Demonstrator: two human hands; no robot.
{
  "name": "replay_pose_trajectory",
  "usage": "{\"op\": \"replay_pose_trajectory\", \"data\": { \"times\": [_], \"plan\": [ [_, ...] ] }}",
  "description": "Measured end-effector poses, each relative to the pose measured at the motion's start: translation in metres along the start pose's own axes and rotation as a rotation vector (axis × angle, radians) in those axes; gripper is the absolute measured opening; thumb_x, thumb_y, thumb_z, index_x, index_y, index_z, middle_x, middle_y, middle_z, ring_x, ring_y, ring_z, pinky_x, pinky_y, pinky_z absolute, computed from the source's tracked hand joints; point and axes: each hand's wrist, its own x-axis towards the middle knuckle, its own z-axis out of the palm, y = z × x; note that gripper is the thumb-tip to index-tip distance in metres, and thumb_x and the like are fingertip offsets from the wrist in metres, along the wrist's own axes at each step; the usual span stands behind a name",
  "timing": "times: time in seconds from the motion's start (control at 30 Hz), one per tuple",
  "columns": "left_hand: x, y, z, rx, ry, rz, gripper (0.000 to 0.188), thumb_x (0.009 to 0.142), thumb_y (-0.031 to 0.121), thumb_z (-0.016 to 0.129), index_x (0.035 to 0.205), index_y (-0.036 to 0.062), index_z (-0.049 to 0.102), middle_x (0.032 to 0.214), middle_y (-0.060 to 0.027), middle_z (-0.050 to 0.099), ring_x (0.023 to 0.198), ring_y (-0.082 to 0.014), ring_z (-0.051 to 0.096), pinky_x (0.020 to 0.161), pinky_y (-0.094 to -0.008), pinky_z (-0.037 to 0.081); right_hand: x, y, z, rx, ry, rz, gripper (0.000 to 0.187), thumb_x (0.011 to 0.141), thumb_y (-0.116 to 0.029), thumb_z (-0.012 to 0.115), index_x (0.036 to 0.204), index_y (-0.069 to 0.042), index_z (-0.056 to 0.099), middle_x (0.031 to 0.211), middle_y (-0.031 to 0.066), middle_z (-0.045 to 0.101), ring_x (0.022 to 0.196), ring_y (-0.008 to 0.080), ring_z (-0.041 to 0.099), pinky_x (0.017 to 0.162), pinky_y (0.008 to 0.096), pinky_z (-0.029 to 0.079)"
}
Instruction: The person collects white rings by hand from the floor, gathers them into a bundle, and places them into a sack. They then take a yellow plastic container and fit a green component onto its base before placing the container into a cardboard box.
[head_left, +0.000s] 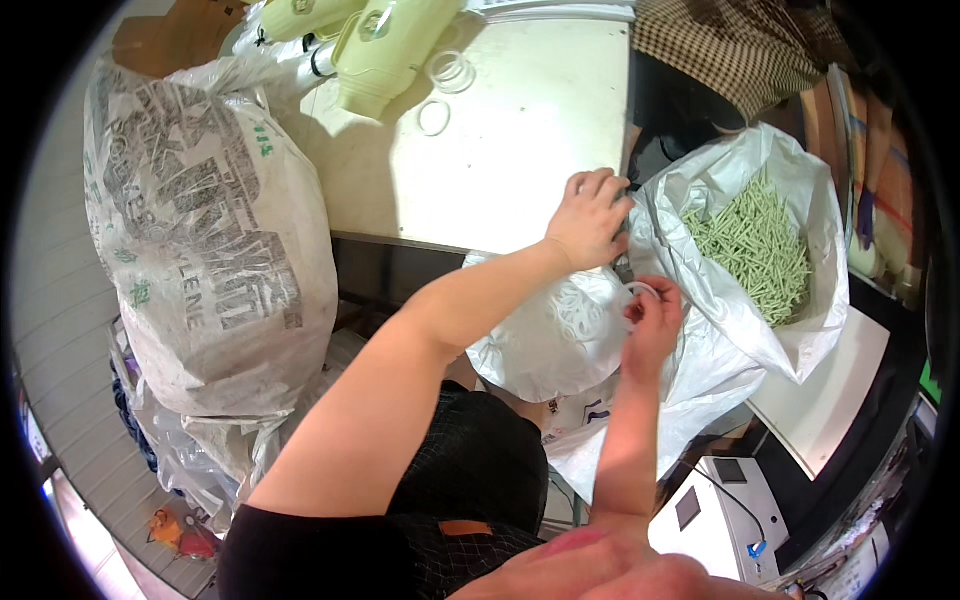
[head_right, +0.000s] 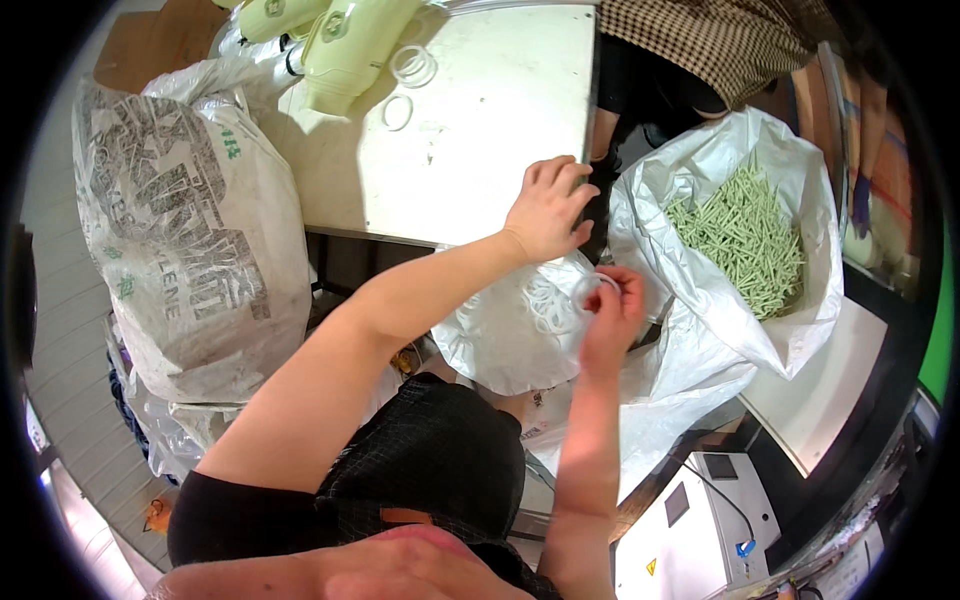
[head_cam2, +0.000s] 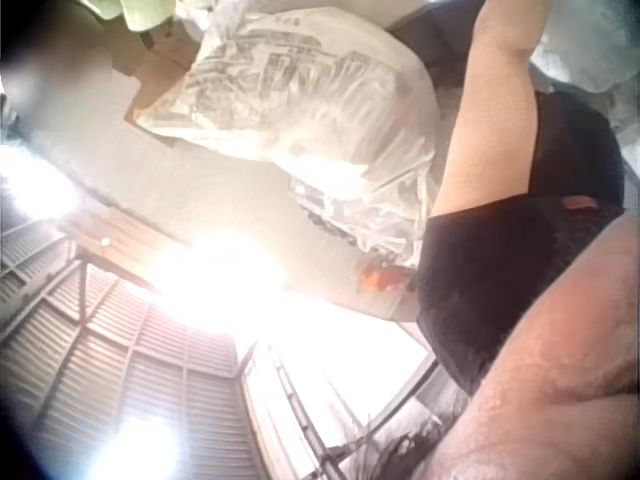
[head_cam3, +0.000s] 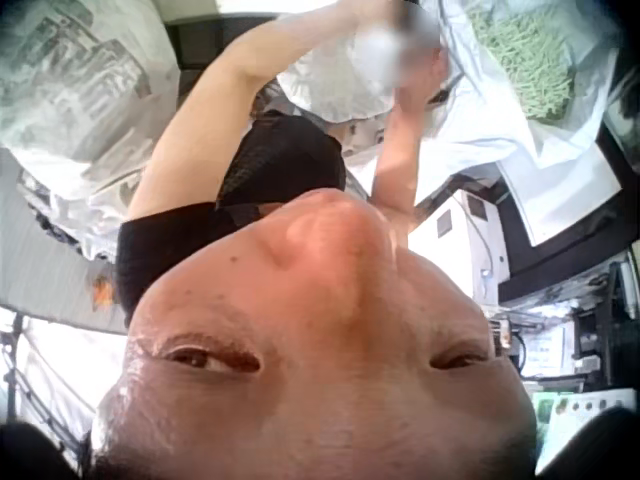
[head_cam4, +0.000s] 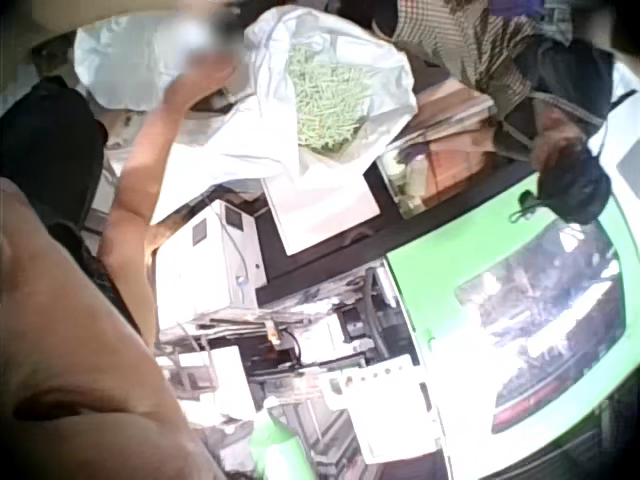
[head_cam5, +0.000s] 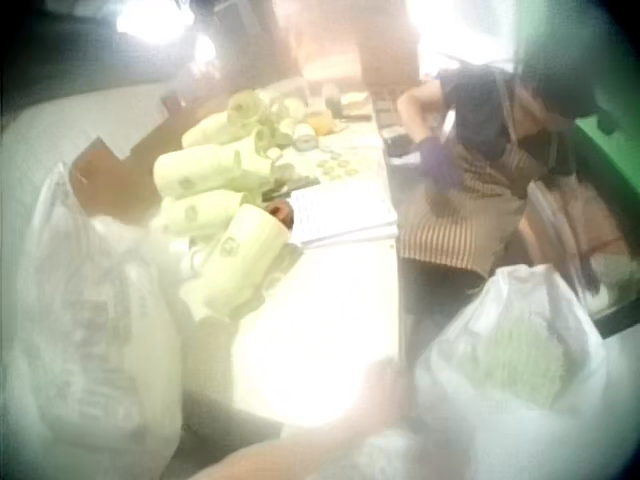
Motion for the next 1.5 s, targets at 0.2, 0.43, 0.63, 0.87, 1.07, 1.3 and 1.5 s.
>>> {"op": "replay_pose_trajectory", "data": {
  "times": [0.2, 0.43, 0.63, 0.87, 1.07, 1.3, 1.5],
  "plan": [
    [-0.066, -0.022, -0.031, -0.199, 0.141, -0.063, 0.053, 0.065, 0.011, 0.072, 0.116, 0.0113, 0.056, 0.124, -0.0141, 0.05, 0.121, -0.0353, 0.045, 0.102, -0.0509, 0.031, 0.022, -0.027, 0.129, 0.299, -0.152, 0.06, 0.013, 0.088, -0.004, 0.055, 0.101, 0.0, 0.058, 0.084, 0.0036, 0.058, 0.07, 0.0106, 0.052, 0.062, 0.0237, 0.042],
    [-0.196, -0.043, -0.089, -0.163, 0.23, -0.549, 0.045, 0.071, 0.006, 0.066, 0.115, 0.007, 0.056, 0.121, -0.0144, 0.055, 0.114, -0.036, 0.046, 0.098, -0.0465, 0.032, 0.05, -0.035, 0.207, -0.197, -0.105, -0.506, 0.046, 0.086, -0.015, 0.067, 0.125, 0.002, 0.051, 0.118, 0.0126, 0.055, 0.106, 0.0227, 0.056, 0.086, 0.0342, 0.047],
    [-0.275, -0.043, -0.054, -0.551, 0.134, -1.037, 0.049, 0.079, 0.015, 0.07, 0.118, -0.0057, 0.05, 0.118, -0.0223, 0.05, 0.108, -0.0391, 0.05, 0.096, -0.0452, 0.039, 0.009, 0.043, 0.069, -0.883, 0.299, -0.478, 0.061, 0.079, -0.018, 0.074, 0.128, 0.007, 0.047, 0.126, 0.0228, 0.05, 0.115, 0.0348, 0.05, 0.1, 0.043, 0.04],
    [-0.283, -0.081, 0.024, -0.568, 0.049, -1.344, 0.078, 0.076, 0.035, 0.081, 0.118, -0.0213, 0.047, 0.117, -0.0322, 0.057, 0.108, -0.0385, 0.059, 0.089, -0.0414, 0.048, -0.032, 0.13, -0.024, -1.374, 0.326, 0.045, 0.086, 0.066, -0.033, 0.086, 0.135, 0.0, 0.046, 0.13, 0.0252, 0.048, 0.119, 0.0431, 0.048, 0.099, 0.0479, 0.042],
    [-0.312, -0.057, 0.02, -1.164, 0.008, -1.473, 0.036, 0.091, 0.019, 0.068, 0.115, -0.0069, 0.061, 0.102, -0.0096, 0.067, 0.088, -0.0163, 0.062, 0.077, -0.0312, 0.05, -0.016, 0.167, -0.062, -1.367, 0.364, -0.072, 0.055, 0.079, -0.029, 0.076, 0.122, -0.001, 0.058, 0.114, 0.0232, 0.063, 0.108, 0.0415, 0.059, 0.09, 0.0477, 0.048],
    [-0.378, -0.024, -0.047, -1.063, 0.038, -1.665, 0.032, 0.093, 0.018, 0.066, 0.119, -0.001, 0.062, 0.101, -0.0055, 0.066, 0.088, -0.0143, 0.061, 0.079, -0.0304, 0.048, -0.086, 0.17, -0.101, -0.837, -0.111, -0.039, 0.034, 0.093, -0.019, 0.052, 0.114, 0.006, 0.062, 0.101, 0.0261, 0.069, 0.098, 0.041, 0.065, 0.084, 0.042, 0.05],
    [-0.409, 0.029, -0.11, -0.878, -0.048, -1.681, 0.028, 0.095, 0.017, 0.062, 0.116, -0.0007, 0.063, 0.105, -0.0027, 0.065, 0.092, -0.0122, 0.058, 0.08, -0.0316, 0.046, -0.186, 0.13, -0.105, -0.625, -0.145, 0.086, 0.036, 0.097, -0.019, 0.05, 0.116, 0.009, 0.062, 0.109, 0.0177, 0.069, 0.104, 0.0242, 0.063, 0.091, 0.0342, 0.047]
  ]
}}
